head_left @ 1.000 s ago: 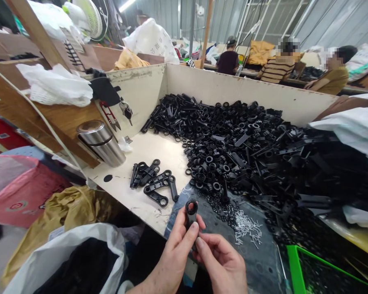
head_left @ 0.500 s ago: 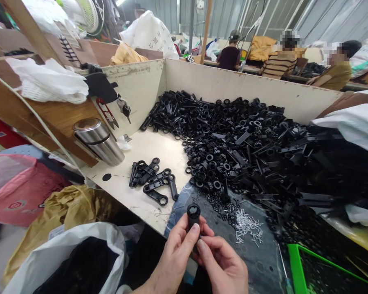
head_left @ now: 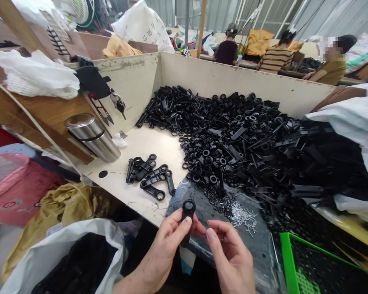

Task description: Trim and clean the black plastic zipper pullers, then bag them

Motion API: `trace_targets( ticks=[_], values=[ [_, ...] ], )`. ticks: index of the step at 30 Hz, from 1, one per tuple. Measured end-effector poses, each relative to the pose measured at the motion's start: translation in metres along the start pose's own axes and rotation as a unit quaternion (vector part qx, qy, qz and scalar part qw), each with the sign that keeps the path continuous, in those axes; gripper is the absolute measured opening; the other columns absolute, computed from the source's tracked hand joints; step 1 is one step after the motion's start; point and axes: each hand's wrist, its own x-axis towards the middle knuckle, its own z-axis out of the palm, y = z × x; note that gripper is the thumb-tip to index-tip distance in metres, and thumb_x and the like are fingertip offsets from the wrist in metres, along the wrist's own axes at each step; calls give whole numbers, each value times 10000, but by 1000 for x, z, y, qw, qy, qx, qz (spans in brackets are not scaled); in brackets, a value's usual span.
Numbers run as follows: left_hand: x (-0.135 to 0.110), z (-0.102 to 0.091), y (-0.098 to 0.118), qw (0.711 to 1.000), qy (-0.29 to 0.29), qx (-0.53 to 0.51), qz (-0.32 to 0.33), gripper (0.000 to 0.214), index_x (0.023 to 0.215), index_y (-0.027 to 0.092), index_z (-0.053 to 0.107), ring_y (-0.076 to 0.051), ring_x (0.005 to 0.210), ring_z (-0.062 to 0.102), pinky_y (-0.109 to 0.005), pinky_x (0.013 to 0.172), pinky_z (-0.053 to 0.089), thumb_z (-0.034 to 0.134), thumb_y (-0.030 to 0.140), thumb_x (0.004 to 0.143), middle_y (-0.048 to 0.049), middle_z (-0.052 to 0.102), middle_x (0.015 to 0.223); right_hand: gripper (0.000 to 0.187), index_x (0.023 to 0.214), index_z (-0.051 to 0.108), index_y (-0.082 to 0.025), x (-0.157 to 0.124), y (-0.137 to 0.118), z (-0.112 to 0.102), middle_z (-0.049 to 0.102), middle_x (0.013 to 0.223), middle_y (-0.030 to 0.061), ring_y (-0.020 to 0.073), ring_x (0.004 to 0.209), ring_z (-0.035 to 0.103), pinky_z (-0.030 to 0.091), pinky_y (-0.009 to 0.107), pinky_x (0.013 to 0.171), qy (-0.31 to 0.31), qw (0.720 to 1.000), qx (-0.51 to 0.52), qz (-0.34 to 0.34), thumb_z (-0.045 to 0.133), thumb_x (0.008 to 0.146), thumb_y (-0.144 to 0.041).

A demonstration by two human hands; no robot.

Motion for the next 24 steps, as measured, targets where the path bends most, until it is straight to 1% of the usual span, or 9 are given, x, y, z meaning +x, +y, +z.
trace_targets(
  ticks=[2,4,7,10,13,16,19,21,24],
  values=[
    [-4,-1,1,998,-32,44,0,261,1053,182,700,-178,851,648,-284,844,513,595,414,993,-46,713,896,309,1061,715,-220,4,0,2,731,1085,92,243,1010,719,595,309,867,-29,1000,8,1,732,870,-462],
    [-10,-3,3,991,-72,111,-9,315,1139,192,697,-171,767,630,-276,752,517,581,449,996,-32,688,827,378,1154,685,-227,8,-3,3,719,1130,87,230,1011,709,588,309,857,-105,993,37,28,752,856,-450],
    [-18,-6,12,969,-104,223,-18,348,1159,209,710,-162,700,616,-266,709,509,527,470,1017,-19,660,741,431,1231,653,-204,12,-13,4,718,879,26,156,697,684,561,271,659,-264,949,133,110,716,891,-461],
    [-24,-11,28,950,-171,257,-51,298,1143,219,720,-174,757,659,-274,741,535,541,419,1012,-43,704,853,421,1208,668,-164,11,-19,3,656,706,-27,97,529,593,474,220,549,-325,920,167,139,705,905,-454],
    [-29,-15,39,941,-231,235,-78,258,1160,228,721,-207,861,700,-305,802,562,557,347,1000,-59,740,956,452,1292,628,-154,7,-17,2,616,616,-52,88,486,552,415,202,502,-345,917,144,141,671,934,-428],
    [-33,-17,35,947,-175,263,-48,246,1143,254,748,-225,882,697,-321,854,550,566,317,990,-52,760,934,500,1374,577,-163,6,-13,1,576,582,-72,101,487,544,429,219,509,-339,924,120,132,647,946,-413],
    [-30,-18,20,952,-127,278,-10,254,1166,268,750,-234,947,679,-312,895,529,584,316,981,-45,763,1012,441,1356,607,-218,11,-11,0,589,632,-68,103,506,543,437,220,509,-318,941,62,94,635,954,-398],
    [-25,-18,12,955,-121,272,0,295,1241,272,721,-234,981,672,-316,913,525,571,317,991,-40,758,1055,344,1274,669,-260,17,-12,-2,674,747,-34,128,610,621,494,235,573,-294,955,-14,34,647,953,-381],
    [-16,-18,8,950,-102,294,40,318,1280,289,713,-251,1076,668,-353,1002,500,596,312,986,-48,741,1181,220,1138,727,-271,24,-15,-4,766,1080,31,208,972,722,562,318,884,-237,958,-113,-119,700,929,-334]
  ],
)
